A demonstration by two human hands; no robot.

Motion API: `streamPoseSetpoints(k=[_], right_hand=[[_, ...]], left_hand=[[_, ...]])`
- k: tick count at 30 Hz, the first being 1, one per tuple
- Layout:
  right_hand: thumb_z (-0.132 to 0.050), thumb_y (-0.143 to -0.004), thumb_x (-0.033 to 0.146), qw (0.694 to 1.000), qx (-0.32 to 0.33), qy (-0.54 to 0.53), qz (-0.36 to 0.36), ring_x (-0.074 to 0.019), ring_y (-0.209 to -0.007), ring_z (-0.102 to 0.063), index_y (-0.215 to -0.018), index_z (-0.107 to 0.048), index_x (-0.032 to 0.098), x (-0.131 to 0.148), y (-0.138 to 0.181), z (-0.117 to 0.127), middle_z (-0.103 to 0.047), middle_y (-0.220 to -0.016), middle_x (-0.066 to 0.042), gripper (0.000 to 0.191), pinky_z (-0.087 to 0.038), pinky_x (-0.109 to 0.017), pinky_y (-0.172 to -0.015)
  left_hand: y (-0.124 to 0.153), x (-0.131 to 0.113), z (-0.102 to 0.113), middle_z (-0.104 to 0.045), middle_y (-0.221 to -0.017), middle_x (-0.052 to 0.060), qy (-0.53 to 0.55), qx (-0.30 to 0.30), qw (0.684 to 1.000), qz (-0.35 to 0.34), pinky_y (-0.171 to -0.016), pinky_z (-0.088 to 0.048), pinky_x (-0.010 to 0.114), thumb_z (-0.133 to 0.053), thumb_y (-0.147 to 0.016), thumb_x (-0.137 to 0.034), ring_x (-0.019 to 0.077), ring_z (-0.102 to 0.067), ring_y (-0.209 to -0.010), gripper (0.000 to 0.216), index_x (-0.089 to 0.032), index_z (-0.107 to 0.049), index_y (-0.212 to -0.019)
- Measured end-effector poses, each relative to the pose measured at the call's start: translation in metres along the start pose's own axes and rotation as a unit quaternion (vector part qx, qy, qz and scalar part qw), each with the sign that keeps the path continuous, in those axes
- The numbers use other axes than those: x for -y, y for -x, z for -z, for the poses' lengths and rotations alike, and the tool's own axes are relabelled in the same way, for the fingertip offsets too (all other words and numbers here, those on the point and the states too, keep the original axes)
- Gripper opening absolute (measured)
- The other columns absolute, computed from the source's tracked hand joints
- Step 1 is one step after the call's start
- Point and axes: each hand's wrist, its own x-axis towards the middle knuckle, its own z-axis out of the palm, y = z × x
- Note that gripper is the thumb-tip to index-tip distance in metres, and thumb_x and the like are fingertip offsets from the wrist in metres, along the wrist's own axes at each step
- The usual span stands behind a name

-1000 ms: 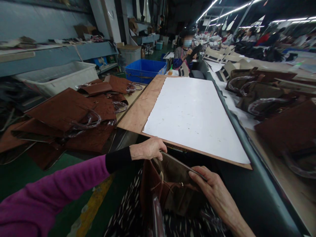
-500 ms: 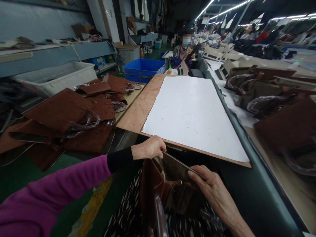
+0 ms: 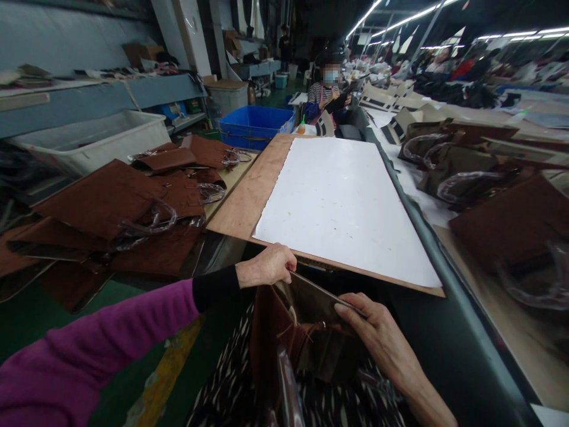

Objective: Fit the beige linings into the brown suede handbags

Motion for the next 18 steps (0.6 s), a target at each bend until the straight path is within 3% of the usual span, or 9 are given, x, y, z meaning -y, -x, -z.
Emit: streamPoseSetpoints(k=[7,12,18], right_hand=[[-0.05,-0.08,0.04,0.997,0.006,-0.075,0.012,-0.0191,-0.075,-0.057,-0.082,-0.067,0.018,0.001,-0.004,0.004,-0.063,-0.079,-0.003,0.028,-0.045,-0.029,-0.068],[-0.056,-0.076,0.036,0.984,0.068,-0.166,0.018,-0.0193,-0.078,-0.059,-0.083,-0.066,0.017,0.007,-0.015,0.022,-0.065,-0.08,-0.003,0.023,-0.045,-0.029,-0.07],[-0.057,-0.075,0.038,0.973,0.11,-0.198,0.042,-0.0205,-0.08,-0.06,-0.086,-0.066,0.015,-0.008,-0.03,0.02,-0.067,-0.083,-0.005,0.028,-0.045,-0.031,-0.075]], left_hand=[[0.008,-0.007,0.01,-0.047,-0.047,-0.006,0.0,0.012,1.0,0.02,-0.049,-0.025,0.02,-0.065,-0.06,-0.012,0.0081,-0.042,-0.05,0.005,-0.012,-0.067,-0.064],[0.025,-0.026,0.026,-0.051,-0.05,-0.005,-0.011,-0.004,1.0,0.0,-0.051,-0.025,0.02,-0.061,-0.063,-0.014,0.0088,-0.043,-0.054,0.005,-0.013,-0.066,-0.064],[0.028,-0.028,0.02,-0.048,-0.047,-0.005,-0.025,-0.013,0.999,0.034,-0.05,-0.023,0.021,-0.062,-0.061,-0.016,0.0088,-0.041,-0.052,0.005,-0.013,-0.066,-0.062]])
